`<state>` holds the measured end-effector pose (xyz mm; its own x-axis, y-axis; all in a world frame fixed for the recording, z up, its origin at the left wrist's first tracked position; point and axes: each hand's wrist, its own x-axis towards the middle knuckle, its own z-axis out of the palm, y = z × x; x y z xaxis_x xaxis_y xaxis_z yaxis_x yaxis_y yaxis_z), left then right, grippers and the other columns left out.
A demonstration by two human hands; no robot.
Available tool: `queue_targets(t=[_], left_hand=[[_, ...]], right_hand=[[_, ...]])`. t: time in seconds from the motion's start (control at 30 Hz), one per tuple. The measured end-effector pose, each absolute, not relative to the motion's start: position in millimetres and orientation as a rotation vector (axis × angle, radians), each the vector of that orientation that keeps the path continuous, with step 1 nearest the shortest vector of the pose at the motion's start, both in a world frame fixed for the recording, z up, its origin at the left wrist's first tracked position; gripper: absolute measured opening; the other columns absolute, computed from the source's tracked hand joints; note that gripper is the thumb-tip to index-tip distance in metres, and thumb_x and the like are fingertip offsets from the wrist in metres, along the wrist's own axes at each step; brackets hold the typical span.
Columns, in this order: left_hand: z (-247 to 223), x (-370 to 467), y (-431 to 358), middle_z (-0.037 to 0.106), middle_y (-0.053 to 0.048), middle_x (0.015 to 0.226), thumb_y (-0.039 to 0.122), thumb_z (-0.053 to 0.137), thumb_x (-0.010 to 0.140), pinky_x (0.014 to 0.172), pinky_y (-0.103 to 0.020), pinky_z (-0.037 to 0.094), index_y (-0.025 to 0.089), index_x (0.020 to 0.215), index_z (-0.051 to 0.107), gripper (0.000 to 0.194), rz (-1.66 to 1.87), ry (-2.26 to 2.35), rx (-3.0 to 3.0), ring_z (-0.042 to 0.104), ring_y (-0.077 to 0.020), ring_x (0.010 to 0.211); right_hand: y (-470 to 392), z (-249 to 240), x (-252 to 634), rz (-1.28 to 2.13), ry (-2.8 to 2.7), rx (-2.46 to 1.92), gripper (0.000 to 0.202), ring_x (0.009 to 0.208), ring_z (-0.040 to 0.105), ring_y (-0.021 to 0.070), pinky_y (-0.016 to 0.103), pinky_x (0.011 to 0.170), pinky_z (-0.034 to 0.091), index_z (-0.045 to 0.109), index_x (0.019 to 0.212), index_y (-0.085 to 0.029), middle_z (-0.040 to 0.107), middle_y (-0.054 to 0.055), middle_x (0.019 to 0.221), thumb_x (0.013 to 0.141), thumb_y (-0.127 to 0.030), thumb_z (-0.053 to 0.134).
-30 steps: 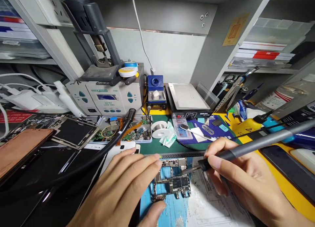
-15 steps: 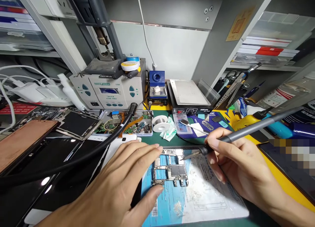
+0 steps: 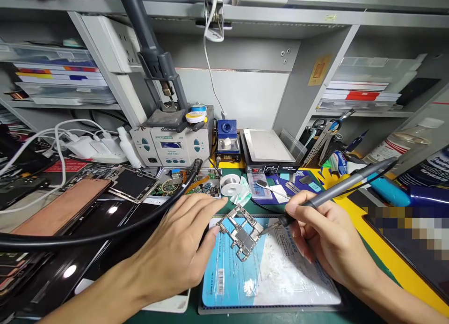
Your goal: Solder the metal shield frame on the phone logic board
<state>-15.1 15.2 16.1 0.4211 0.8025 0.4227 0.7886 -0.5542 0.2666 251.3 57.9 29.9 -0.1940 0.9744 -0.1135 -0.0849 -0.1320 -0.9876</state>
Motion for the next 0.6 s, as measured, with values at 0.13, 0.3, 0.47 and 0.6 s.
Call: queue_targets(t=[0.13, 0.3, 0.47, 0.6], left_hand=[[18.6, -9.9, 9.4, 0.064, -0.009, 0.120, 0.018, 0.050, 0.096, 0.102, -0.043, 0.050, 0.018, 0.133, 0.051, 0.037, 0.893, 1.583, 2.586, 0.059, -0.0229, 0.115], [23.9, 7.9, -5.6, 0.067, -0.013, 0.121, 0.043, 0.074, 0.075, 0.097, -0.058, 0.053, 0.017, 0.135, 0.050, 0.070, 0.875, 1.706, 2.611, 0.065, -0.0350, 0.111], [24.4, 18.9, -7.8, 0.072, -0.010, 0.110, 0.036, 0.077, 0.070, 0.083, -0.048, 0.058, 0.017, 0.127, 0.058, 0.063, 0.923, 1.763, 2.620, 0.070, -0.0301, 0.097], [19.5, 22.3, -3.8, 0.073, -0.006, 0.108, 0.037, 0.076, 0.071, 0.085, -0.045, 0.057, 0.021, 0.123, 0.061, 0.057, 0.963, 1.795, 2.564, 0.069, -0.0268, 0.097]], right_hand=[[58.3, 30.3, 249.2, 1.475, -1.230, -1.123, 0.027, 0.029, 0.045, 0.0092, 0.016, 0.030, 0.030, 0.059, 0.071, -0.022, 0.054, -0.006, 0.040, 0.084, -0.040, 0.075], [55.7, 34.1, 244.5, 1.453, -1.263, -1.135, 0.032, 0.031, 0.045, 0.0074, 0.014, 0.031, 0.032, 0.061, 0.073, -0.020, 0.055, -0.007, 0.045, 0.081, -0.045, 0.080], [54.9, 37.5, 241.3, 1.440, -1.295, -1.198, 0.037, 0.032, 0.048, 0.0076, 0.014, 0.030, 0.032, 0.064, 0.072, -0.018, 0.058, -0.005, 0.048, 0.076, -0.048, 0.085], [56.2, 38.4, 240.2, 1.450, -1.276, -1.247, 0.042, 0.032, 0.046, 0.0068, 0.014, 0.030, 0.031, 0.064, 0.071, -0.017, 0.057, -0.004, 0.050, 0.074, -0.054, 0.085]])
